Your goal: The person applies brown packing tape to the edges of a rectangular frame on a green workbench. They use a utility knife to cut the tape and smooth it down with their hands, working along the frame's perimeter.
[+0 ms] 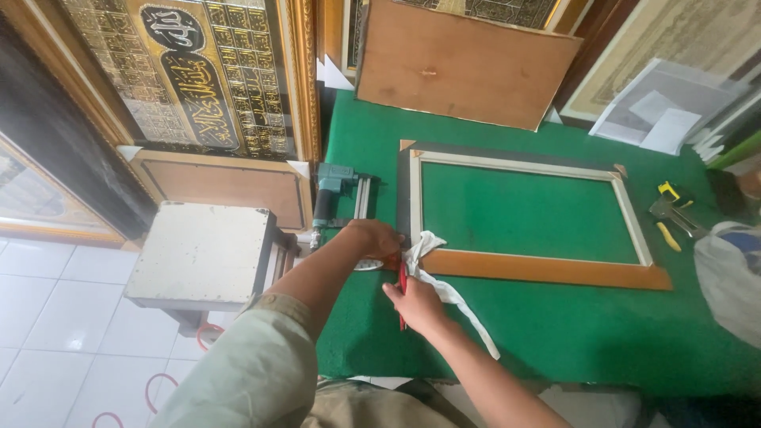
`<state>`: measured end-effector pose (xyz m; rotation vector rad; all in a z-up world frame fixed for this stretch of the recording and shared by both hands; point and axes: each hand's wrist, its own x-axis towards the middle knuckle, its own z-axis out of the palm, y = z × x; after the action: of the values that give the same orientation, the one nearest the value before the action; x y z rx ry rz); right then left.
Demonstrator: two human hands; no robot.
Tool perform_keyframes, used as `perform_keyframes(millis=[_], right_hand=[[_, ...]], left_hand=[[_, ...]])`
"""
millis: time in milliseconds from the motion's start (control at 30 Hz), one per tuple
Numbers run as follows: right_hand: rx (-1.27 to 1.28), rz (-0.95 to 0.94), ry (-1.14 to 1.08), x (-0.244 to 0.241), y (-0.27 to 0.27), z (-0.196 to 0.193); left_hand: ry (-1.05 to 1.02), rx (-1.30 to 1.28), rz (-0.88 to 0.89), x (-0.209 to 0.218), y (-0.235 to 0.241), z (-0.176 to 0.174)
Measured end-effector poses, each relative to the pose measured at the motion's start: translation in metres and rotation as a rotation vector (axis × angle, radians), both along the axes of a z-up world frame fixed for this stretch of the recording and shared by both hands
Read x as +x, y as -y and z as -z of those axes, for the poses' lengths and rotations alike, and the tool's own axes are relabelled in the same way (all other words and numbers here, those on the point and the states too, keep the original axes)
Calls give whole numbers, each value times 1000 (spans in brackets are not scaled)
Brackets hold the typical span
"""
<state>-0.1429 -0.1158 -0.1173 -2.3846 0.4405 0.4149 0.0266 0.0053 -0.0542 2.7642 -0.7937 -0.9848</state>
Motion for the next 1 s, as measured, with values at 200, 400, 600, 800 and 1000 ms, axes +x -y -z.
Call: perform_keyframes(millis=[200,400,600,800,1000], right_hand=[[-25,-107,-9,8,-4,-22],[-65,-190,-18,11,-4,-36],[-75,-173,-65,11,-8,-48],[-74,-155,-51,11,-7,-41],[-80,-176,-77,11,-10,-52]], left_hand=[[315,215,642,-17,-15,-45],[191,112,448,-17,-14,-38],[132,78,341,-17,-10,-34],[84,74,287,-27,-11,-54],[105,88,240,-13,-5,-21]])
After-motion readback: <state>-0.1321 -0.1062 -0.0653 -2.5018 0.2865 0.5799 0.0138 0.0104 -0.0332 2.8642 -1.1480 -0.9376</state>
